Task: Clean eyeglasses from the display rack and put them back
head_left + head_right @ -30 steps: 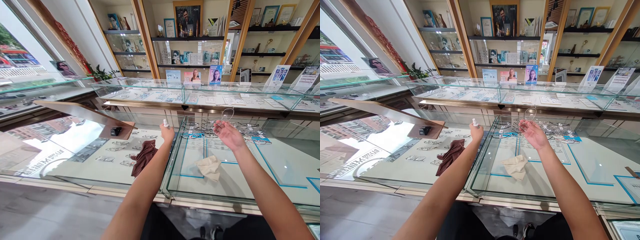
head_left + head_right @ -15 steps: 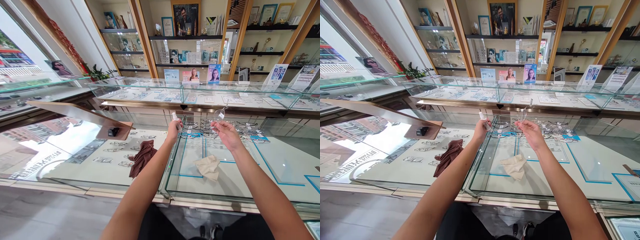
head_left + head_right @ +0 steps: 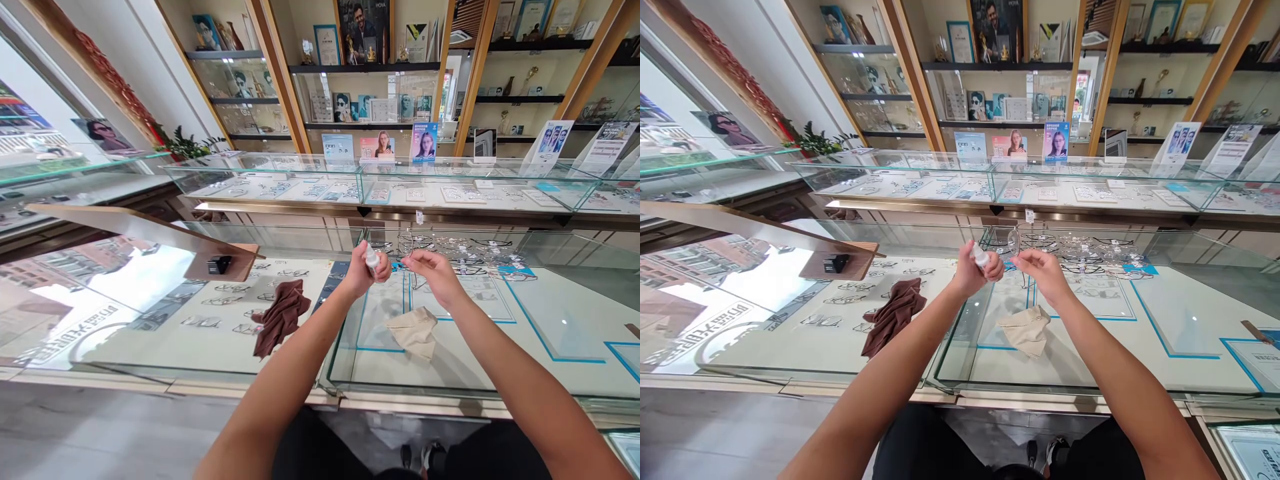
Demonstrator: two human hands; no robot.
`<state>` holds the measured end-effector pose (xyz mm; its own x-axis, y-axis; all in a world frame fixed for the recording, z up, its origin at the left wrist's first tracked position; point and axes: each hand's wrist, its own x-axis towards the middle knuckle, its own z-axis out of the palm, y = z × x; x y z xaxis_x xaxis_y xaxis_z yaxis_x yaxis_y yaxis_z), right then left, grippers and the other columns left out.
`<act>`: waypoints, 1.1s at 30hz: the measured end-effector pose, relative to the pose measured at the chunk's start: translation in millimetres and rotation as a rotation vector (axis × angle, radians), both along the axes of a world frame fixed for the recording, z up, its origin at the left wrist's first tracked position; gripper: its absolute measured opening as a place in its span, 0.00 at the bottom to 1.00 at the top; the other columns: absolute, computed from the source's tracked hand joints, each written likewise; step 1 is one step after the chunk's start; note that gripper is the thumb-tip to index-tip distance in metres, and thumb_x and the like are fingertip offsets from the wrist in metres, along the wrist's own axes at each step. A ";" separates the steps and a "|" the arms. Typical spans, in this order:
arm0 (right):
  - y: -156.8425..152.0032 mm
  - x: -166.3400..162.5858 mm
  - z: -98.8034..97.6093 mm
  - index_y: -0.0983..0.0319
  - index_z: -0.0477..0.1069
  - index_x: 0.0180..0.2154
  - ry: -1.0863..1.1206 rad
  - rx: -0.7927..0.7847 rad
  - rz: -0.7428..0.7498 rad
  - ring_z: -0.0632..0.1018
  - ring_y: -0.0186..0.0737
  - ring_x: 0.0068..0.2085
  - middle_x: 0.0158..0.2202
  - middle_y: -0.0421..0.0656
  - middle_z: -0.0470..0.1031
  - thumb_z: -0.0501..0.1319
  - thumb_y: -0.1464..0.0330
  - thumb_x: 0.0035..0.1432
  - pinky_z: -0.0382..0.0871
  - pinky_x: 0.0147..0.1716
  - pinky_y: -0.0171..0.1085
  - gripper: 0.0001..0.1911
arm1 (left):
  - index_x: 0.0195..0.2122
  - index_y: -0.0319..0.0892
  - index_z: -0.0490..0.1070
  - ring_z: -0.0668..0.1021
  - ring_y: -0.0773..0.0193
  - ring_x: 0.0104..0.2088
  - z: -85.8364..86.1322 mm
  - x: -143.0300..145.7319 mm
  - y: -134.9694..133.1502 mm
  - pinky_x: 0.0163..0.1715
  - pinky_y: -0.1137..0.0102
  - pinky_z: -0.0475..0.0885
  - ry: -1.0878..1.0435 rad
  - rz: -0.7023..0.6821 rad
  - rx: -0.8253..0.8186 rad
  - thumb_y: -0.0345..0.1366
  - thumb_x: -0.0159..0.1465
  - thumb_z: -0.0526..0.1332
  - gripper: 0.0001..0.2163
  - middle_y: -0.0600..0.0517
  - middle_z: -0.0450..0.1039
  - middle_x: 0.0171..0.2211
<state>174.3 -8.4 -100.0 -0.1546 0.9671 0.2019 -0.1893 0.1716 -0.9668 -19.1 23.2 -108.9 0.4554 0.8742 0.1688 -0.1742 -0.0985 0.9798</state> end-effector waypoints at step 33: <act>11.1 7.2 -2.5 0.56 0.81 0.27 0.174 -0.133 -0.021 0.76 0.39 0.38 0.36 0.41 0.84 0.83 0.50 0.33 0.66 0.41 0.40 0.23 | 0.28 0.42 0.68 0.69 0.62 0.31 -21.1 -13.2 21.9 0.37 0.66 0.65 0.235 0.526 0.197 0.58 0.65 0.57 0.22 0.51 0.68 0.28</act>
